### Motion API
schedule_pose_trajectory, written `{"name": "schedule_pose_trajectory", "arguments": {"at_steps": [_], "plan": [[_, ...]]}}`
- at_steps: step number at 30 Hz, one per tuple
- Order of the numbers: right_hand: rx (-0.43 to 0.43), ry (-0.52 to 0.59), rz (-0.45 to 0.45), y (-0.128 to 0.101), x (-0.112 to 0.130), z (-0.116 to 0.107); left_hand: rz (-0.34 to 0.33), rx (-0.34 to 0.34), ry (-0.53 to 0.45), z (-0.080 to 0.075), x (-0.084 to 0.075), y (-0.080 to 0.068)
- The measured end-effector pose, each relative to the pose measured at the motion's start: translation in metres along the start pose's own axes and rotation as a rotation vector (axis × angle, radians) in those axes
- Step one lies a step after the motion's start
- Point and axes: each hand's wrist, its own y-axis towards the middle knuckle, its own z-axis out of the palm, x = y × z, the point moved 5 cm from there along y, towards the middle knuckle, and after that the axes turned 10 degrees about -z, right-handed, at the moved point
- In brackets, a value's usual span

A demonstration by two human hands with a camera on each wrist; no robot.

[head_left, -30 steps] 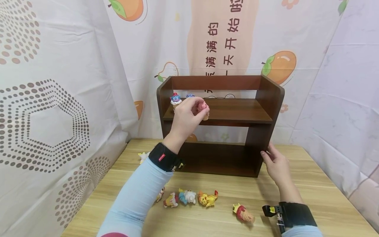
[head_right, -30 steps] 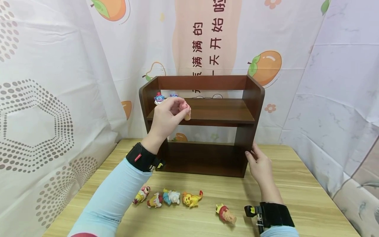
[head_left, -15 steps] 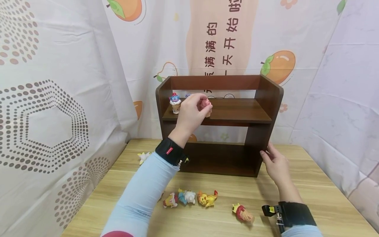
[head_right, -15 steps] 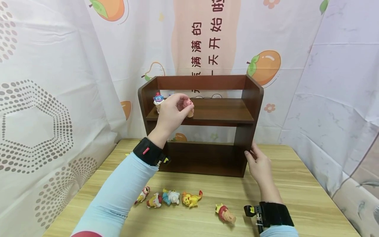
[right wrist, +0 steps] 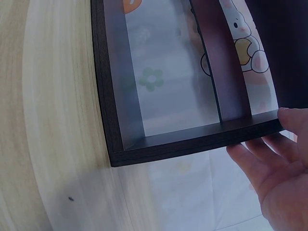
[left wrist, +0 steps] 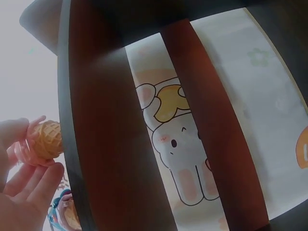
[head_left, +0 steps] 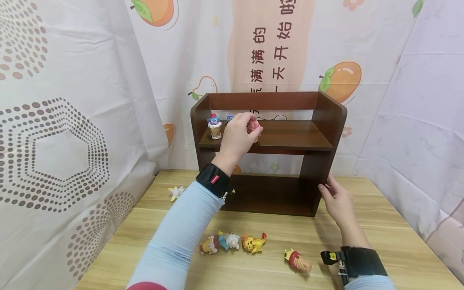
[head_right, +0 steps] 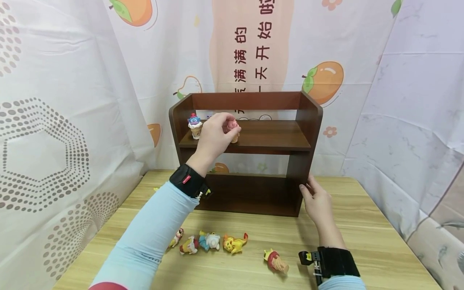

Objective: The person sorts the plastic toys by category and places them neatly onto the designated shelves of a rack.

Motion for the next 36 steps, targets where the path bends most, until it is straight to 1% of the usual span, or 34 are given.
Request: {"name": "schedule_pose_trajectory", "arguments": {"at_steps": [6, 12, 23, 31, 36], "plan": [[-0.003, -0.007, -0.007, 0.001, 0.0, -0.001, 0.007, 0.013, 0.036, 0.001, -0.005, 0.0], [-0.004, -0.02, 0.005, 0.0, -0.002, 0.0, 0.006, 0.03, 0.065, 0.001, -0.005, 0.0], [-0.003, -0.015, 0.008, 0.0, -0.005, 0.001, 0.028, 0.059, 0.106, -0.004, -0.011, 0.002], [-0.007, -0.001, 0.0, 0.0, -0.003, -0.001, 0.038, 0.112, 0.138, -0.005, -0.014, 0.004], [-0.004, 0.0, 0.003, -0.001, -0.002, -0.001, 0.01, 0.155, 0.176, -0.006, -0.015, 0.004]]}}
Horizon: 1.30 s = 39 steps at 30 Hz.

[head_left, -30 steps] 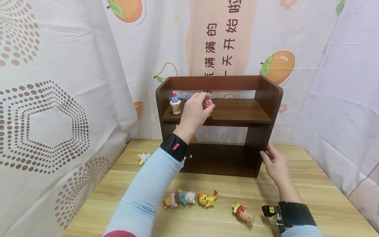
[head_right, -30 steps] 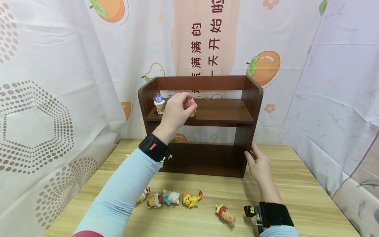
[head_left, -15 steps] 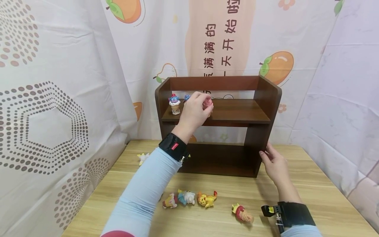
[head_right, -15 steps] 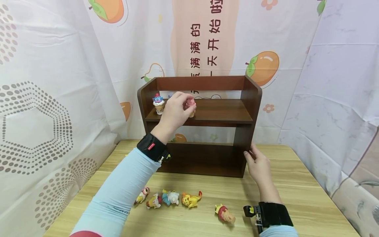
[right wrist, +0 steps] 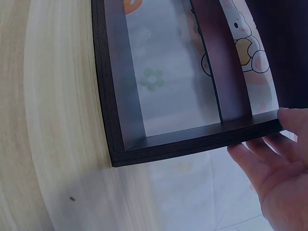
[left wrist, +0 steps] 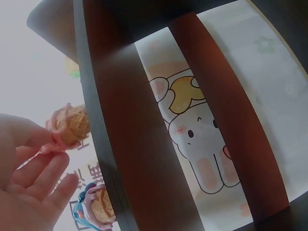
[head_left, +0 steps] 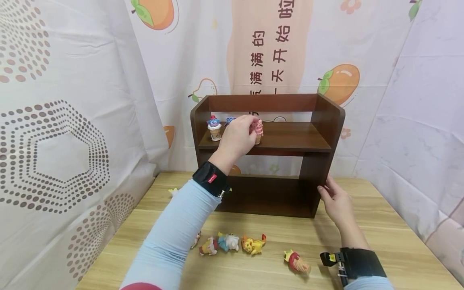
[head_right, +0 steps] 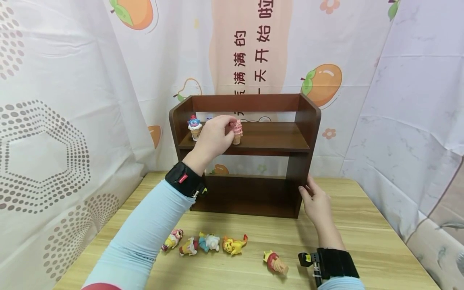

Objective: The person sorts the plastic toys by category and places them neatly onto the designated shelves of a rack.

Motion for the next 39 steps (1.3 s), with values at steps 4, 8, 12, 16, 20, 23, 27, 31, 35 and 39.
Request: {"name": "schedule_pose_trajectory", "arguments": {"at_steps": [4, 8, 12, 16, 20, 23, 27, 31, 35, 39], "plan": [[0.001, -0.008, 0.008, -0.001, 0.0, 0.0, -0.001, 0.013, 0.006, 0.001, 0.001, 0.001], [-0.003, 0.001, 0.004, -0.001, 0.001, 0.0, 0.024, -0.005, 0.008, 0.0, -0.001, 0.001], [-0.005, -0.004, -0.002, -0.001, 0.002, -0.001, 0.021, -0.005, 0.029, 0.001, -0.002, 0.002], [0.0, -0.032, 0.002, -0.001, 0.001, -0.001, 0.023, -0.024, 0.104, 0.001, -0.003, 0.002], [0.001, -0.039, 0.007, -0.001, 0.0, -0.001, 0.051, -0.066, 0.249, -0.001, -0.004, 0.005], [-0.002, -0.038, 0.005, -0.001, -0.001, -0.001, 0.064, -0.086, 0.342, -0.002, -0.004, 0.008], [-0.004, -0.046, 0.0, 0.0, -0.002, -0.001, 0.065, -0.088, 0.426, -0.004, -0.003, 0.013], [0.002, -0.06, 0.004, 0.0, -0.003, -0.001, 0.043, -0.067, 0.484, -0.004, 0.001, 0.018], [0.01, -0.054, 0.004, 0.0, -0.004, 0.001, 0.02, -0.04, 0.518, -0.004, 0.004, 0.022], [0.005, -0.03, 0.003, 0.001, -0.004, 0.002, 0.016, -0.018, 0.526, -0.003, 0.006, 0.026]]}}
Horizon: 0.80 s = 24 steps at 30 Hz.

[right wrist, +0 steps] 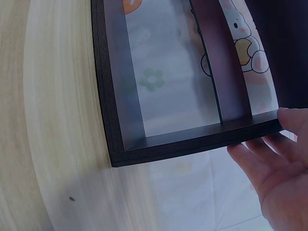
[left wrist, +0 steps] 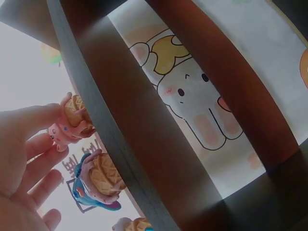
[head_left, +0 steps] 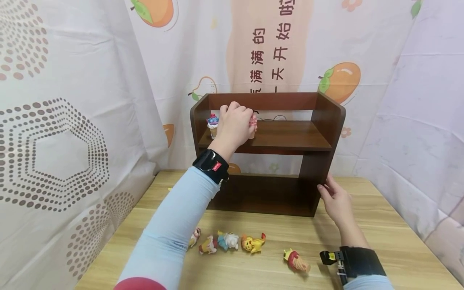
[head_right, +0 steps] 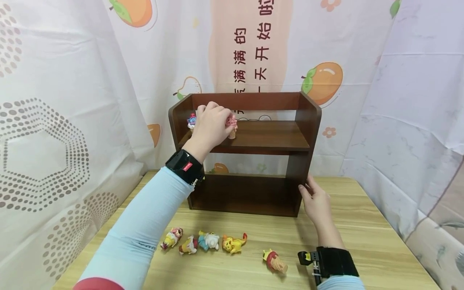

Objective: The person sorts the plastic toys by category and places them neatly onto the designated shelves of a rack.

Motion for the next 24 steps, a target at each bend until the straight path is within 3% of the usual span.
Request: {"name": "schedule_pose_trajectory", "arguments": {"at_steps": [13, 24], "plan": [[-0.004, -0.028, -0.004, 0.0007, -0.0005, -0.0018, -0.007, 0.018, 0.006, -0.0002, -0.0007, 0.0027], [-0.001, 0.021, -0.009, -0.0007, 0.0029, -0.0025, -0.041, 0.04, 0.058, 0.0023, -0.0037, 0.0071]]}}
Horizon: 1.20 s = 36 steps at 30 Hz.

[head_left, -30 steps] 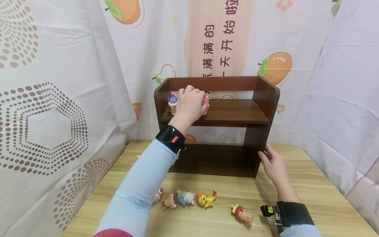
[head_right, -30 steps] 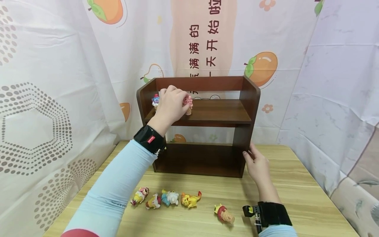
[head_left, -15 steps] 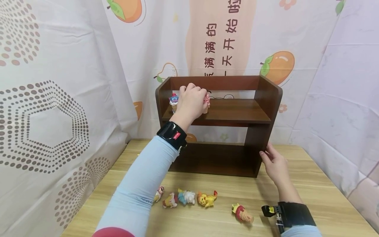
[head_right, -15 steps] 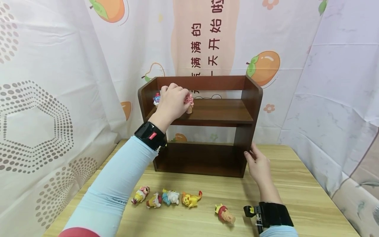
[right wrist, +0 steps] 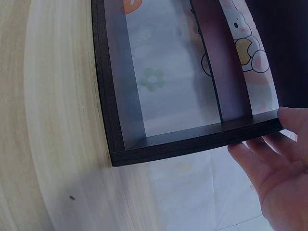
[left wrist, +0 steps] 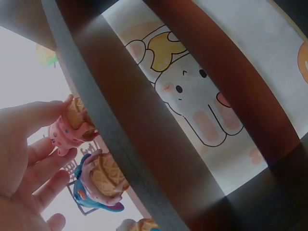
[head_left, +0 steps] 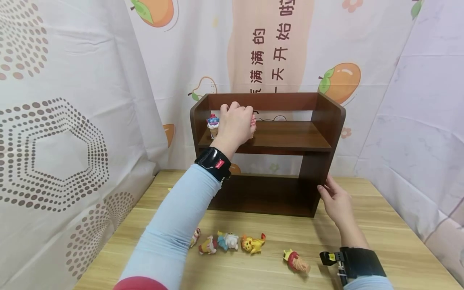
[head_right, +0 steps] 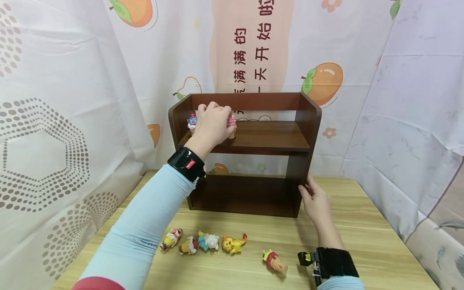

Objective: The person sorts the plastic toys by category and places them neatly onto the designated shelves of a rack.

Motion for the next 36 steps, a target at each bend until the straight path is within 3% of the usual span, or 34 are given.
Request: {"name": "schedule_pose_trajectory", "arguments": {"at_steps": [12, 22, 36], "plan": [[0.006, -0.028, 0.004, -0.0006, -0.0016, -0.0003, -0.013, 0.07, -0.028, 0.0033, 0.0069, 0.0007], [0.012, -0.014, 0.013, 0.0008, -0.0021, -0.0004, 0.003, 0.031, -0.054, 0.0, 0.0079, -0.0024], [0.009, -0.022, 0.017, 0.0, -0.0019, -0.0006, 0.018, 0.04, -0.044, 0.0011, 0.0073, -0.0017]]}}
